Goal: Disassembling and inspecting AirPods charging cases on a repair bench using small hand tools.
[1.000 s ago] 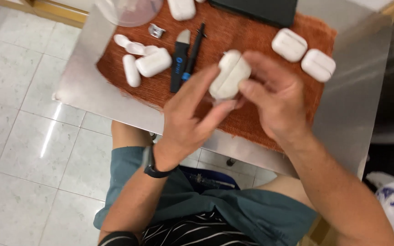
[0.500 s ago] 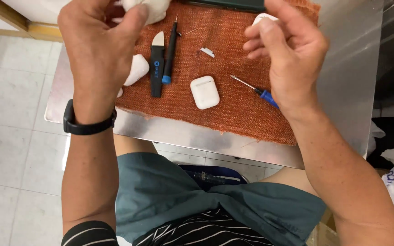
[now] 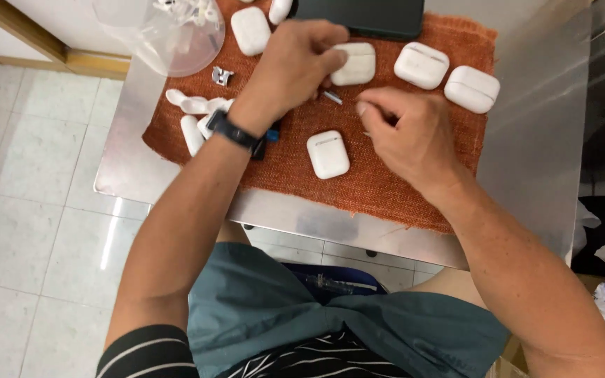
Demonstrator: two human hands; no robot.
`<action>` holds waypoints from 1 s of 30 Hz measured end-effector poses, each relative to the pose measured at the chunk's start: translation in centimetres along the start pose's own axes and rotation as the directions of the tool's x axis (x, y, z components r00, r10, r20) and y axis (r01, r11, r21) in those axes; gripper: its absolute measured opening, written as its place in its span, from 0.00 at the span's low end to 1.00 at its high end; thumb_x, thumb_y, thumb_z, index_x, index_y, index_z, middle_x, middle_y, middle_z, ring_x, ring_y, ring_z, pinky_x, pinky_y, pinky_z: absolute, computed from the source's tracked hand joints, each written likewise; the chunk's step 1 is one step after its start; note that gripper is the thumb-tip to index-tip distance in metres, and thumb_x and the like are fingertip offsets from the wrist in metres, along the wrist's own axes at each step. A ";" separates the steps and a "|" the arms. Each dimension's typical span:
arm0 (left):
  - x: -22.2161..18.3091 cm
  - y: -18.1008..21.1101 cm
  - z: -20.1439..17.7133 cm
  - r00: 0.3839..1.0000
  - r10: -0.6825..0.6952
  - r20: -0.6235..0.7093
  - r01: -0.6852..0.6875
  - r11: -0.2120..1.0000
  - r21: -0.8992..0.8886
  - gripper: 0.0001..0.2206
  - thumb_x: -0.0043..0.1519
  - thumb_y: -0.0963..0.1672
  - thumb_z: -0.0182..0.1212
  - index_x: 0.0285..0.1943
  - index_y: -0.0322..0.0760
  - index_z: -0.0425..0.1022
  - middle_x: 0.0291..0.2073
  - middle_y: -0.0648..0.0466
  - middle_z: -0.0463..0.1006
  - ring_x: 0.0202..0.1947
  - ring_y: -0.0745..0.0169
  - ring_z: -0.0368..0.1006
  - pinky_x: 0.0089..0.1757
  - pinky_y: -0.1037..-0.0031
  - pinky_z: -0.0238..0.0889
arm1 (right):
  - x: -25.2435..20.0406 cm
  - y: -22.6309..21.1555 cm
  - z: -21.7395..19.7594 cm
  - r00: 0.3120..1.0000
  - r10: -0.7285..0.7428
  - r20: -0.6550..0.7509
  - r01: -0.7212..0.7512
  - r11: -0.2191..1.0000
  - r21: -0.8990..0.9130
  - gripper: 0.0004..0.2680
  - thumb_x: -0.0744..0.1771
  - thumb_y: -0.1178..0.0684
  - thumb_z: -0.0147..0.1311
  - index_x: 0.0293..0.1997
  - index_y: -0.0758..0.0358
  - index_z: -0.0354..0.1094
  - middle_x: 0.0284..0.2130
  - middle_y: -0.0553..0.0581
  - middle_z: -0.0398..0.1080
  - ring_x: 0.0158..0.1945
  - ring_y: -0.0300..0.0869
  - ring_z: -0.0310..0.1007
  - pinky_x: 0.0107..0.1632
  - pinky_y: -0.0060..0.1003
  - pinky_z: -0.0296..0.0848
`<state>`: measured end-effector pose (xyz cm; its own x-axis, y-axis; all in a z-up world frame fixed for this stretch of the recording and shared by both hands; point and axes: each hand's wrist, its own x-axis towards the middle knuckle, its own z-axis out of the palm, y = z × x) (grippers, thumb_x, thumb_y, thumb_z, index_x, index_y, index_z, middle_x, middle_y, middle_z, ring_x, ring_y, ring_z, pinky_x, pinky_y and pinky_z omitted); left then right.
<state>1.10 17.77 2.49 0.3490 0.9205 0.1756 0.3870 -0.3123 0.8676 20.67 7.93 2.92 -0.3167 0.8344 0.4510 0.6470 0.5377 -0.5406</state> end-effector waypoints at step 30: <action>-3.4 4.9 -0.1 0.982 0.112 -0.153 -0.154 0.943 -0.295 0.10 0.69 0.44 0.57 0.54 0.35 0.79 0.28 0.53 0.81 0.21 0.72 0.74 0.23 0.84 0.71 | 1.7 1.4 -1.2 0.872 0.403 0.279 -0.444 0.407 0.799 0.13 0.64 0.62 0.61 0.54 0.69 0.71 0.44 0.64 0.79 0.38 0.47 0.81 0.31 0.27 0.77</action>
<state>1.67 13.15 6.17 0.2552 0.9047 0.3410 0.0598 -0.3668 0.9284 21.87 9.98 3.73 -0.2093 0.9776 -0.0229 -0.1502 -0.0552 -0.9871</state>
